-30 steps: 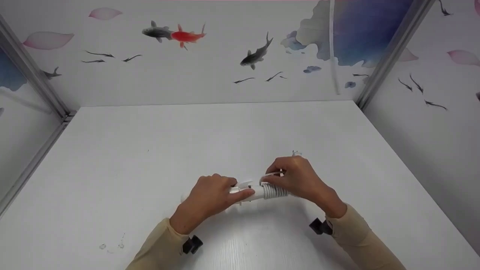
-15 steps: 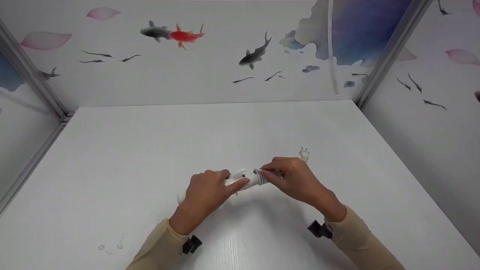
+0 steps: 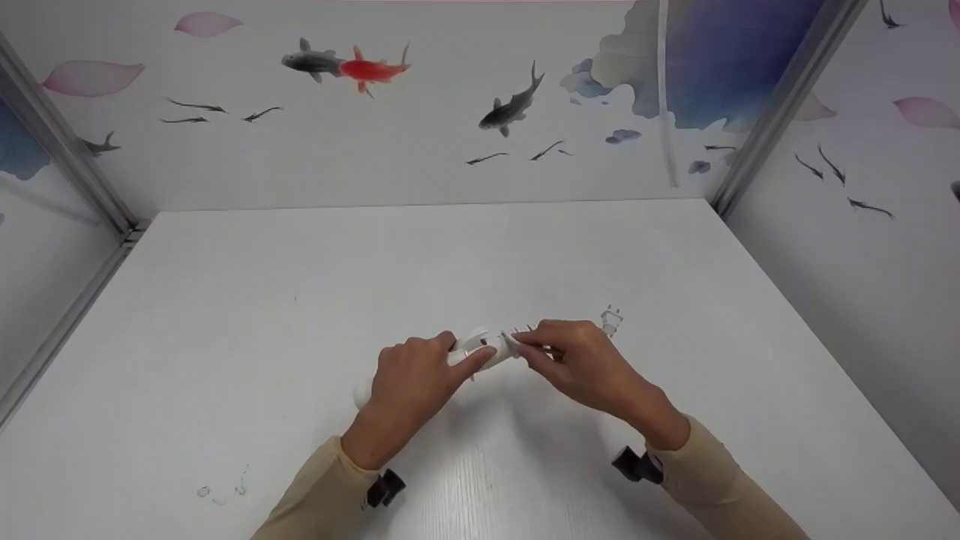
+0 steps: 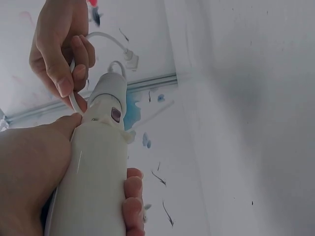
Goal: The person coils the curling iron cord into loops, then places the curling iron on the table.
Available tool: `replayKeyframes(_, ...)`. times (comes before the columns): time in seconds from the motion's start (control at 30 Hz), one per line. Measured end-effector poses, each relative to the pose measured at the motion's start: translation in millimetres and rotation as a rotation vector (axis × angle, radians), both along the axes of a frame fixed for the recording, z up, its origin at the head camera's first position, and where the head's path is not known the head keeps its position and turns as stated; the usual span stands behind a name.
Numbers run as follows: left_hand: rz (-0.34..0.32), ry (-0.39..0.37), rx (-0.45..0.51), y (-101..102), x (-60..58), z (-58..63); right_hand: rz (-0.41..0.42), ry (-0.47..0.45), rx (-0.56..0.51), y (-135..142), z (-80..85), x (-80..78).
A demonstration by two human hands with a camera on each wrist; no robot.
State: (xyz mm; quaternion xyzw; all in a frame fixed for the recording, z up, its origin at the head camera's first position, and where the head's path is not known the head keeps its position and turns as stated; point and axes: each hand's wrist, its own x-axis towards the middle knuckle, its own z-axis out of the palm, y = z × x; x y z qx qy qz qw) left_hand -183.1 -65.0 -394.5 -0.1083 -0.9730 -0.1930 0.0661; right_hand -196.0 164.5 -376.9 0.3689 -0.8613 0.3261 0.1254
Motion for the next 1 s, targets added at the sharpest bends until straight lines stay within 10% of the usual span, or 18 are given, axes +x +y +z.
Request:
replayKeyframes(0.63, 0.032, 0.143, 0.035, 3.1, 2.4, -1.6, -0.172, -0.338, -0.103, 2.6, 7.3, -1.8)
replayKeyframes(1.0, 0.054, 0.158, 0.084, -0.1, -0.7, -2.5, 0.068, -0.587, -0.119, 11.7, 0.5, -15.9)
